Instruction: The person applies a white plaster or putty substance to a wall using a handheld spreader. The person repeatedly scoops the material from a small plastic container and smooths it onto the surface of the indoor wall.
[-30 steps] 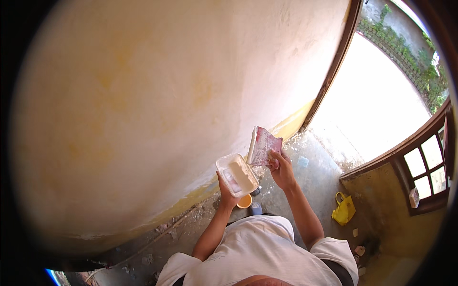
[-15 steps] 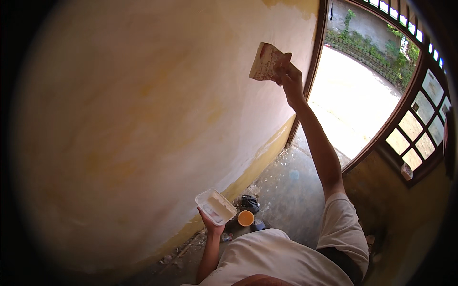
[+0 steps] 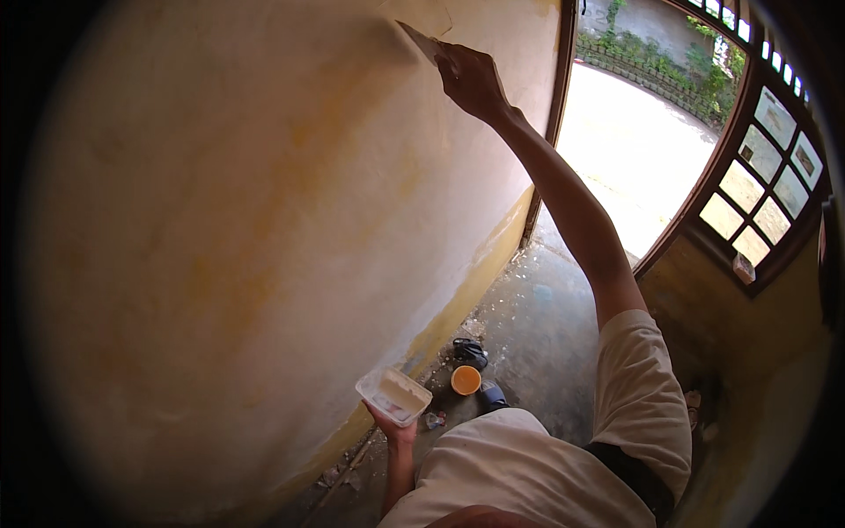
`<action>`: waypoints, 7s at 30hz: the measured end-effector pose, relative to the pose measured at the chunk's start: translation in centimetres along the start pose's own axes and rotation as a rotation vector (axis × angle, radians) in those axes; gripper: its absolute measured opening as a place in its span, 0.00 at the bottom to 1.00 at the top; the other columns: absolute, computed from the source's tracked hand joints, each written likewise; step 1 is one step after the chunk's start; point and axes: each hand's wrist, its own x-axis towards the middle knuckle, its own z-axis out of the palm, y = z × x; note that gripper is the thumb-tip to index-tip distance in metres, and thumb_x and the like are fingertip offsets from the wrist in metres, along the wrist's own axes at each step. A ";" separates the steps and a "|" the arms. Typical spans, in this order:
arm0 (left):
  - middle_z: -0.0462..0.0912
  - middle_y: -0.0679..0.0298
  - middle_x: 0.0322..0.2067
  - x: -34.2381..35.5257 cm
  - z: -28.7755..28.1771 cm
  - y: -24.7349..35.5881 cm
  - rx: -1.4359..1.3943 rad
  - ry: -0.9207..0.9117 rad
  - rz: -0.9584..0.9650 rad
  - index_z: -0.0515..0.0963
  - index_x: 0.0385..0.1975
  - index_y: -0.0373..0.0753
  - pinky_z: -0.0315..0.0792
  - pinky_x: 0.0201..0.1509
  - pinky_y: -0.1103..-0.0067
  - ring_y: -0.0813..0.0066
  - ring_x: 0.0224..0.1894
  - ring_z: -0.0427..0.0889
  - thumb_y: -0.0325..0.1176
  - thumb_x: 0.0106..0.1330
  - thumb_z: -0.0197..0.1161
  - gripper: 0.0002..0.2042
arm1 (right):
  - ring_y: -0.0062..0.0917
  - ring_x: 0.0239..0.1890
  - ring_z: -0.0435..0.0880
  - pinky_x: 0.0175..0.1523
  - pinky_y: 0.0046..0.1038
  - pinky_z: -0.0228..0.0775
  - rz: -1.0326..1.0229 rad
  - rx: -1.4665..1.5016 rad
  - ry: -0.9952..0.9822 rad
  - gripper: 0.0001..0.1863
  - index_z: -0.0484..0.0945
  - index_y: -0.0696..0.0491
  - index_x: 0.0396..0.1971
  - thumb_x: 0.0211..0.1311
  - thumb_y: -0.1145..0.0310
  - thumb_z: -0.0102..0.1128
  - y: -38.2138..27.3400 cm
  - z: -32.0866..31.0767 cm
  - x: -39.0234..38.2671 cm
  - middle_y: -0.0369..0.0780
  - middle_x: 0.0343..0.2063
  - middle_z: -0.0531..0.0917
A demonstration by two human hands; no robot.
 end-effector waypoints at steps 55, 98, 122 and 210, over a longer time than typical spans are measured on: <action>0.73 0.69 0.65 -0.8 -3.4 1.7 -0.017 -0.026 0.146 0.69 0.67 0.53 0.65 0.72 0.58 0.63 0.67 0.71 0.65 0.73 0.50 0.30 | 0.41 0.25 0.86 0.32 0.36 0.80 0.026 -0.008 0.047 0.21 0.82 0.49 0.58 0.63 0.70 0.65 -6.2 10.2 -6.4 0.46 0.26 0.87; 0.75 0.70 0.63 1.7 -10.4 2.2 -0.099 0.007 0.093 0.72 0.65 0.54 0.68 0.69 0.55 0.64 0.65 0.73 0.65 0.71 0.53 0.29 | 0.46 0.34 0.88 0.38 0.35 0.78 0.224 0.310 -0.051 0.15 0.81 0.56 0.54 0.71 0.72 0.59 -9.8 12.2 -21.5 0.55 0.32 0.85; 0.75 0.69 0.63 3.8 -13.5 2.1 -0.071 -0.031 0.074 0.72 0.65 0.53 0.68 0.69 0.56 0.63 0.65 0.73 0.66 0.71 0.51 0.30 | 0.37 0.45 0.90 0.49 0.32 0.82 0.284 0.233 0.194 0.15 0.83 0.55 0.54 0.70 0.77 0.59 -11.7 12.5 -23.8 0.49 0.43 0.88; 0.69 0.56 0.68 1.7 -7.4 0.2 0.113 -0.135 0.010 0.58 0.74 0.43 0.67 0.72 0.57 0.57 0.70 0.70 0.75 0.71 0.33 0.44 | 0.46 0.19 0.77 0.25 0.35 0.67 0.638 0.449 -0.686 0.12 0.76 0.61 0.28 0.70 0.69 0.60 -29.7 7.1 -51.7 0.53 0.18 0.77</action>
